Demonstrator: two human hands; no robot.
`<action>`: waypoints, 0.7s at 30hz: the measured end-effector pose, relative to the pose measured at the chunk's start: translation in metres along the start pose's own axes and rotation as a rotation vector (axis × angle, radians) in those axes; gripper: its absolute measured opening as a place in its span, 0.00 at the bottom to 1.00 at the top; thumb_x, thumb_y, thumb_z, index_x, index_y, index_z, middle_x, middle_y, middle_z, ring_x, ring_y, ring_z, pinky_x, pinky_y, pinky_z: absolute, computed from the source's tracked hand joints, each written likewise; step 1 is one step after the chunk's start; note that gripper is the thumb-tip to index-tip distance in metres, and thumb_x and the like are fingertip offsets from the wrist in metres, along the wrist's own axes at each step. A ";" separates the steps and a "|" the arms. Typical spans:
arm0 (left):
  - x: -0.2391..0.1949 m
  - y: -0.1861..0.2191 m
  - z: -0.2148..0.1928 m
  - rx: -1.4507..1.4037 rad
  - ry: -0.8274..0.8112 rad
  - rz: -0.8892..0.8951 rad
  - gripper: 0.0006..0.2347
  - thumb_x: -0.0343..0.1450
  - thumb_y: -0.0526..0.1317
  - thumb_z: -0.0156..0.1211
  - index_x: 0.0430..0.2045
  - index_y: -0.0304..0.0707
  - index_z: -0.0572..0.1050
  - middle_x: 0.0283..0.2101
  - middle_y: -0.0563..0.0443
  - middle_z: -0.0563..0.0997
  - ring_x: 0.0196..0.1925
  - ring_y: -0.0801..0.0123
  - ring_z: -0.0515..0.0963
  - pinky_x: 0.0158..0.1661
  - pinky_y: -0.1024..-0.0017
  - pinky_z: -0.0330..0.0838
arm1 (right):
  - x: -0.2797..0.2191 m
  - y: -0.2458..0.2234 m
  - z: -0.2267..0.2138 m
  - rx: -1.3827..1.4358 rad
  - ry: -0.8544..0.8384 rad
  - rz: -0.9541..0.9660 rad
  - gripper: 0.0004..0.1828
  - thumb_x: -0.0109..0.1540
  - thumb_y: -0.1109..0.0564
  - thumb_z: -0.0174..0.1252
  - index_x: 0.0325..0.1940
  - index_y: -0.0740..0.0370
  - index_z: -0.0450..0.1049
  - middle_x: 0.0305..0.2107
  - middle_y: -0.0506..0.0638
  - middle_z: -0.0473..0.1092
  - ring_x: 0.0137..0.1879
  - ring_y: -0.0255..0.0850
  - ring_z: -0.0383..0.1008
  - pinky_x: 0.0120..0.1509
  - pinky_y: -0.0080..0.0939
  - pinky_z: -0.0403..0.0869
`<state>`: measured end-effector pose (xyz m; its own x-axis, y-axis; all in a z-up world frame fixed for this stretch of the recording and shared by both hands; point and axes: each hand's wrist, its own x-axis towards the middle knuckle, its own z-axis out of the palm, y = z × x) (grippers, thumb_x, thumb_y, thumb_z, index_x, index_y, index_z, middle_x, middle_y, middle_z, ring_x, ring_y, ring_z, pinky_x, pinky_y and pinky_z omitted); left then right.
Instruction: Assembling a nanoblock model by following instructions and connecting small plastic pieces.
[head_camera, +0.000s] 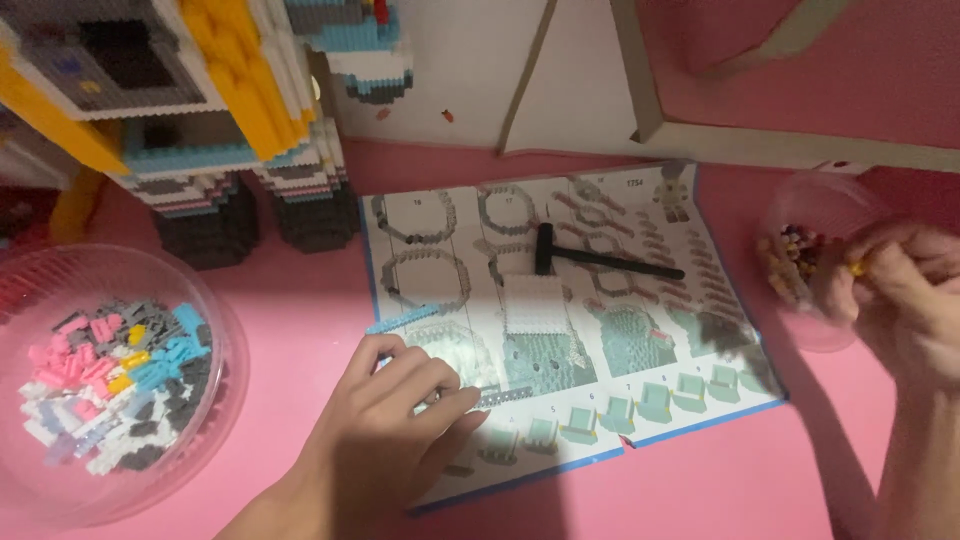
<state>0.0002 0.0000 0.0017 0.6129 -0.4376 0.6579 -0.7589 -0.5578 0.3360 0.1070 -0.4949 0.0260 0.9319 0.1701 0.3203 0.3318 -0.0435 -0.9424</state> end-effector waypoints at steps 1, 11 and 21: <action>0.001 0.000 0.000 0.001 0.003 0.003 0.07 0.76 0.35 0.60 0.26 0.40 0.74 0.30 0.52 0.75 0.29 0.60 0.70 0.41 0.59 0.63 | -0.005 -0.006 0.017 -0.096 0.068 0.060 0.06 0.71 0.54 0.59 0.48 0.58 0.75 0.28 0.50 0.73 0.27 0.33 0.70 0.33 0.32 0.70; -0.007 -0.003 0.001 0.006 0.012 0.052 0.06 0.75 0.28 0.56 0.36 0.43 0.70 0.29 0.54 0.71 0.27 0.62 0.67 0.43 0.57 0.65 | -0.019 -0.045 0.239 -0.574 -0.576 -0.346 0.08 0.66 0.54 0.61 0.38 0.60 0.82 0.32 0.48 0.80 0.37 0.41 0.81 0.45 0.37 0.78; -0.007 0.000 -0.002 0.076 -0.020 0.048 0.08 0.79 0.37 0.59 0.28 0.41 0.73 0.29 0.52 0.66 0.28 0.60 0.66 0.43 0.56 0.66 | -0.028 -0.028 0.224 -0.563 -0.595 -0.340 0.18 0.59 0.49 0.71 0.49 0.58 0.82 0.30 0.46 0.72 0.35 0.39 0.75 0.42 0.36 0.74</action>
<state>-0.0047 0.0049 -0.0016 0.5812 -0.4784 0.6582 -0.7691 -0.5873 0.2522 0.0393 -0.2777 0.0217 0.5916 0.7389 0.3227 0.7455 -0.3490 -0.5678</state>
